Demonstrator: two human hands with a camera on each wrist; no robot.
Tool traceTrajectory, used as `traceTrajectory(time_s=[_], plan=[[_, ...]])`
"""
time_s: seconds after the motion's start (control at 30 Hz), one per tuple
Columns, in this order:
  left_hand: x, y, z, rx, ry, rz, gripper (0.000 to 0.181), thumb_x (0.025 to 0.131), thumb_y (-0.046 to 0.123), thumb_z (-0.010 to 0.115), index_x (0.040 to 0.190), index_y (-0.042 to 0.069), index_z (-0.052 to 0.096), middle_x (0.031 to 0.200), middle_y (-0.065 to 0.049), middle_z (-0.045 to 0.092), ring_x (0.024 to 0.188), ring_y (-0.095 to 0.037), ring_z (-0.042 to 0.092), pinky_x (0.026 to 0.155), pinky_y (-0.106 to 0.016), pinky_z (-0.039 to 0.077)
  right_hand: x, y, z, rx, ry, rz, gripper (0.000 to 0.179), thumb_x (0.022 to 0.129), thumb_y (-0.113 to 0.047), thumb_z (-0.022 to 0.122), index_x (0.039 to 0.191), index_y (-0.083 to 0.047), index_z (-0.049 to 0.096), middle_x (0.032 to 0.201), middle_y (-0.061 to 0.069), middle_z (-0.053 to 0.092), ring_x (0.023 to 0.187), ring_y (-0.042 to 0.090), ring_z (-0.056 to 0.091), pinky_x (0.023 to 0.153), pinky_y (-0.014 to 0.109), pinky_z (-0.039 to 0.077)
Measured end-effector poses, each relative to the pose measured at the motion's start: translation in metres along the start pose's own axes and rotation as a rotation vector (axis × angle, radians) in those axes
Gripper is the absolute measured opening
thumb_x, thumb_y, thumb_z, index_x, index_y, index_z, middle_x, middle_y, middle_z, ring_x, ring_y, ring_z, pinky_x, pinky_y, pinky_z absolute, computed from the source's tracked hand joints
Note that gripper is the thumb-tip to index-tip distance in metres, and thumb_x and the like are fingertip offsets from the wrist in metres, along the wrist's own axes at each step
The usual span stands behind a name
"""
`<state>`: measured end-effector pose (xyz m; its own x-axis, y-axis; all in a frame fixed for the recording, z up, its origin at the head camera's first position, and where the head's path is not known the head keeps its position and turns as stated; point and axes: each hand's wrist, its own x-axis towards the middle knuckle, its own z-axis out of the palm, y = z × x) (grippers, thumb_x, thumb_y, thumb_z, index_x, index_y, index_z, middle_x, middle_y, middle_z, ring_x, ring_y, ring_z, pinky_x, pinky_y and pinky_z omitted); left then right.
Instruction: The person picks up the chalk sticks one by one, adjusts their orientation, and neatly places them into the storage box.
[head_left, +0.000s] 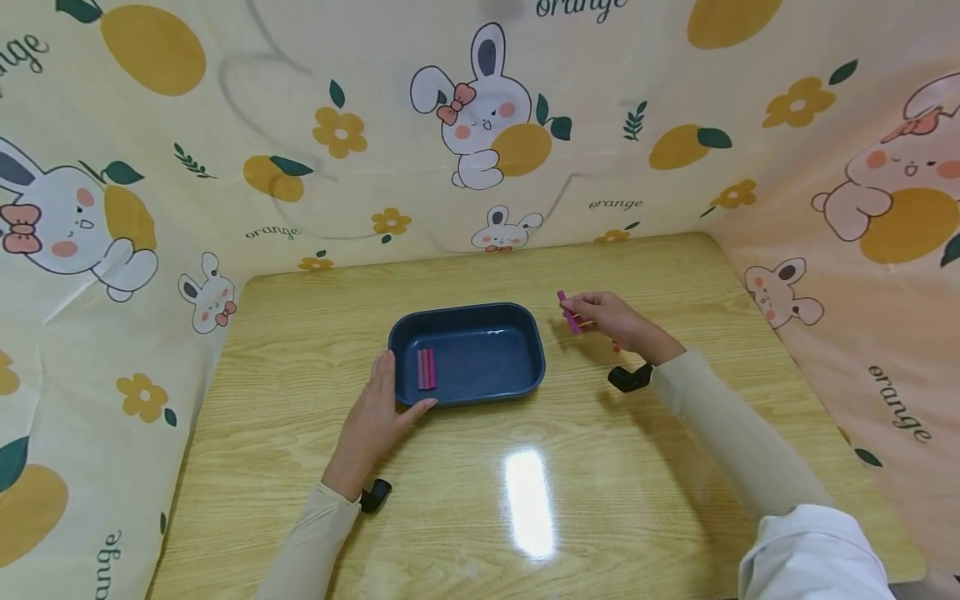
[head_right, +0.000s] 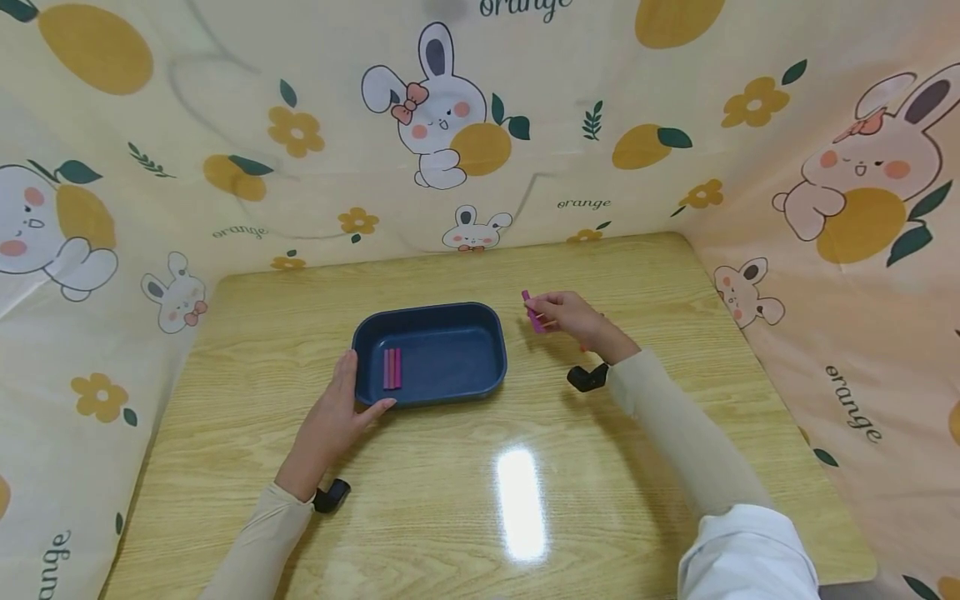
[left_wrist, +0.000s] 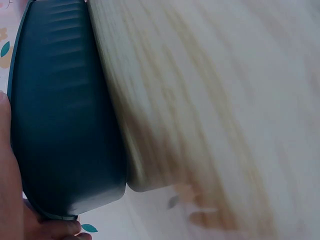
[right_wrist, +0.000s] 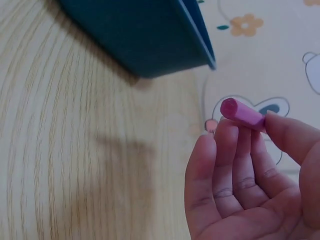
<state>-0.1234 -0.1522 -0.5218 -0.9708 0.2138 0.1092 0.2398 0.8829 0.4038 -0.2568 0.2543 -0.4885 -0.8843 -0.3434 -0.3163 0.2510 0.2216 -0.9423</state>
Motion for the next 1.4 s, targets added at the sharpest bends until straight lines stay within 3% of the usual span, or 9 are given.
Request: traceTrajectory(time_s=[0.2, 0.43, 0.73, 1.1, 1.4], plan=[[0.000, 0.000, 0.000, 0.002, -0.007, -0.009, 0.108, 0.078, 0.076, 0.042, 0.149, 0.003, 0.005, 0.153, -0.016, 0.010, 0.140, -0.024, 0.009, 0.107, -0.044, 0.024, -0.007, -0.009, 0.007, 0.062, 0.004, -0.006, 0.054, 0.095, -0.029, 0.053, 0.125, 0.016, 0.045, 0.116, 0.025, 0.057, 0.109, 0.039, 0.052, 0.080, 0.029, 0.051], [0.000, 0.000, 0.000, -0.004, -0.006, -0.011, 0.108, 0.078, 0.077, 0.041, 0.149, 0.004, 0.004, 0.153, -0.016, 0.011, 0.140, -0.024, 0.009, 0.107, -0.045, 0.025, -0.015, -0.018, 0.013, 0.151, -0.031, -0.043, 0.039, 0.095, -0.024, 0.055, 0.115, 0.009, 0.055, 0.094, 0.008, 0.067, 0.090, 0.022, 0.064, 0.080, 0.033, 0.052], [0.000, -0.001, 0.001, -0.003, 0.002, -0.009, 0.108, 0.078, 0.077, 0.041, 0.149, 0.004, 0.005, 0.153, -0.017, 0.013, 0.140, -0.024, 0.010, 0.106, -0.045, 0.026, -0.026, -0.038, 0.033, 0.110, -0.037, -0.057, 0.042, 0.094, -0.025, 0.055, 0.116, 0.011, 0.055, 0.097, 0.012, 0.066, 0.088, 0.021, 0.064, 0.081, 0.035, 0.052], [0.001, -0.002, 0.001, 0.002, 0.008, 0.013, 0.108, 0.079, 0.076, 0.042, 0.149, 0.002, 0.006, 0.152, -0.018, 0.014, 0.140, -0.027, 0.011, 0.107, -0.045, 0.025, -0.030, -0.050, 0.057, 0.083, -0.099, -0.057, 0.048, 0.095, -0.024, 0.054, 0.123, 0.014, 0.050, 0.116, 0.035, 0.053, 0.089, 0.023, 0.064, 0.083, 0.040, 0.050], [0.002, -0.002, 0.001, -0.004, 0.005, 0.004, 0.108, 0.078, 0.077, 0.041, 0.149, 0.002, 0.006, 0.152, -0.019, 0.015, 0.139, -0.029, 0.014, 0.107, -0.045, 0.025, -0.024, -0.045, 0.077, 0.083, -0.126, -0.039, 0.045, 0.093, -0.023, 0.057, 0.120, 0.013, 0.053, 0.112, 0.033, 0.055, 0.085, 0.023, 0.063, 0.079, 0.036, 0.052]])
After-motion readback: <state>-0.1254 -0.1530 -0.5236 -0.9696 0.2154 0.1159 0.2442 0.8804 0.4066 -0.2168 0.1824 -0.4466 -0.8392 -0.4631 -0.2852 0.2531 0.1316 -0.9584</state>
